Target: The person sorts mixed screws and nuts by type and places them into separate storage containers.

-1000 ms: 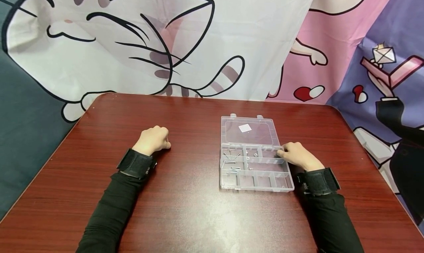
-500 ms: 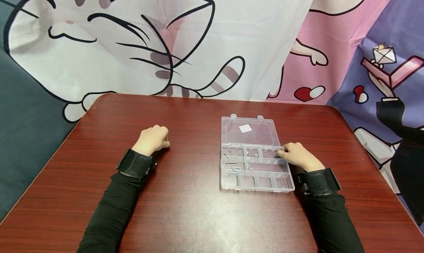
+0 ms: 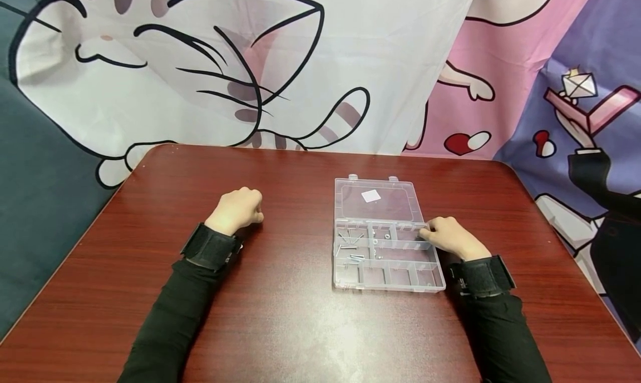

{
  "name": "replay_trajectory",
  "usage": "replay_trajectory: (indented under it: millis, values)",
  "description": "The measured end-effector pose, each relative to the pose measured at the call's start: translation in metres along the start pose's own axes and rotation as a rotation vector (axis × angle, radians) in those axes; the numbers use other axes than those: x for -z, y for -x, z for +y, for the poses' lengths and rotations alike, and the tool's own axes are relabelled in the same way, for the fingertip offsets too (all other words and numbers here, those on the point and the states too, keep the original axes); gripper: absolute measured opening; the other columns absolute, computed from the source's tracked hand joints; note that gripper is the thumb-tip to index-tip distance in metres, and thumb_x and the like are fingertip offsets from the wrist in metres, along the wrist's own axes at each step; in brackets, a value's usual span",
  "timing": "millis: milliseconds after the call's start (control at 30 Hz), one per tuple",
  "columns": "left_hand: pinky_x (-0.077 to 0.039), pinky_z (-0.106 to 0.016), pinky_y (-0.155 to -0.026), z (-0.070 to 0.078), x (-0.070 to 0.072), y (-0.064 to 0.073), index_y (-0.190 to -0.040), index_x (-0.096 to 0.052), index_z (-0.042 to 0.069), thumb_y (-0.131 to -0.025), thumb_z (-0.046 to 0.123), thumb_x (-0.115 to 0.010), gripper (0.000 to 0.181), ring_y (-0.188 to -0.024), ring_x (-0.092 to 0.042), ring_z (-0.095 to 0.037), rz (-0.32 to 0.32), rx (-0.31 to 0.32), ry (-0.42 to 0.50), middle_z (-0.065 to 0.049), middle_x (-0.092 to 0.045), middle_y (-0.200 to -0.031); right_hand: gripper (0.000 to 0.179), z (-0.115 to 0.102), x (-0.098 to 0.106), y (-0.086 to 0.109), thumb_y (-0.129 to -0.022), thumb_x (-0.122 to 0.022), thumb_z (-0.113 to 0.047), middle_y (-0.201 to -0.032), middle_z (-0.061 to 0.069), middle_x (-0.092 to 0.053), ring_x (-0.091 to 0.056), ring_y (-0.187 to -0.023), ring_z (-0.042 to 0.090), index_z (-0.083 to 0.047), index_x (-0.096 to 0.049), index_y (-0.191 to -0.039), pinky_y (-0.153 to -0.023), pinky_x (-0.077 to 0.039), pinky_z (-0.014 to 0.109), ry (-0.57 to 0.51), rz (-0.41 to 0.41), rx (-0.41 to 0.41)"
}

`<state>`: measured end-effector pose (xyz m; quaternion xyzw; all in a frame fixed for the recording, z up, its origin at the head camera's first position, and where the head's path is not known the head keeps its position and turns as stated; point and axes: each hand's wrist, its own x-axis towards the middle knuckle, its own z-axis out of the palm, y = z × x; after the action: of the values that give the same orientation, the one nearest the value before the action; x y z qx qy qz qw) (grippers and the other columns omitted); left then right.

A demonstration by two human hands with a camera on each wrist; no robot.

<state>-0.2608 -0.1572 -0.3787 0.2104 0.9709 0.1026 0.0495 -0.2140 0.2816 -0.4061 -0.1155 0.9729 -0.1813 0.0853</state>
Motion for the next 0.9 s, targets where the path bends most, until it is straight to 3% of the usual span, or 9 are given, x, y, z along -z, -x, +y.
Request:
replay_trajectory:
  millis: [333,567,900]
  values:
    - [-0.043,-0.039,-0.052,0.025,0.002,-0.015,-0.061,-0.058,0.012,-0.070,0.004,-0.061,0.012,-0.055,-0.052,-0.019,0.024,-0.076,-0.062,0.001,-0.053,-0.061,0.030,-0.001,0.000,0.000,-0.083,-0.052,-0.016,-0.054,-0.005,-0.034,-0.035,-0.052,0.013,-0.013,-0.045,-0.054,-0.050,-0.027,0.028,-0.010,-0.012,-0.021]
    - [-0.033,-0.033,-0.048,0.046,0.005,-0.020,-0.055,-0.048,0.013,-0.071,0.002,-0.058,0.022,-0.050,-0.041,-0.016,0.029,-0.141,-0.088,0.001,-0.043,-0.054,0.030,0.000,-0.001,-0.001,-0.083,-0.052,-0.018,-0.055,-0.005,-0.034,-0.033,-0.052,0.012,-0.014,-0.044,-0.054,-0.050,-0.026,0.028,-0.012,-0.011,-0.014]
    - [-0.027,-0.031,-0.048,0.075,0.014,-0.030,-0.053,-0.036,0.015,-0.070,0.000,-0.054,0.029,-0.051,-0.029,-0.013,0.046,-0.219,-0.113,0.004,-0.028,-0.053,0.031,0.000,-0.001,-0.001,-0.083,-0.052,-0.017,-0.054,-0.005,-0.033,-0.033,-0.051,0.012,-0.013,-0.043,-0.053,-0.050,-0.026,0.028,-0.006,-0.012,-0.014]
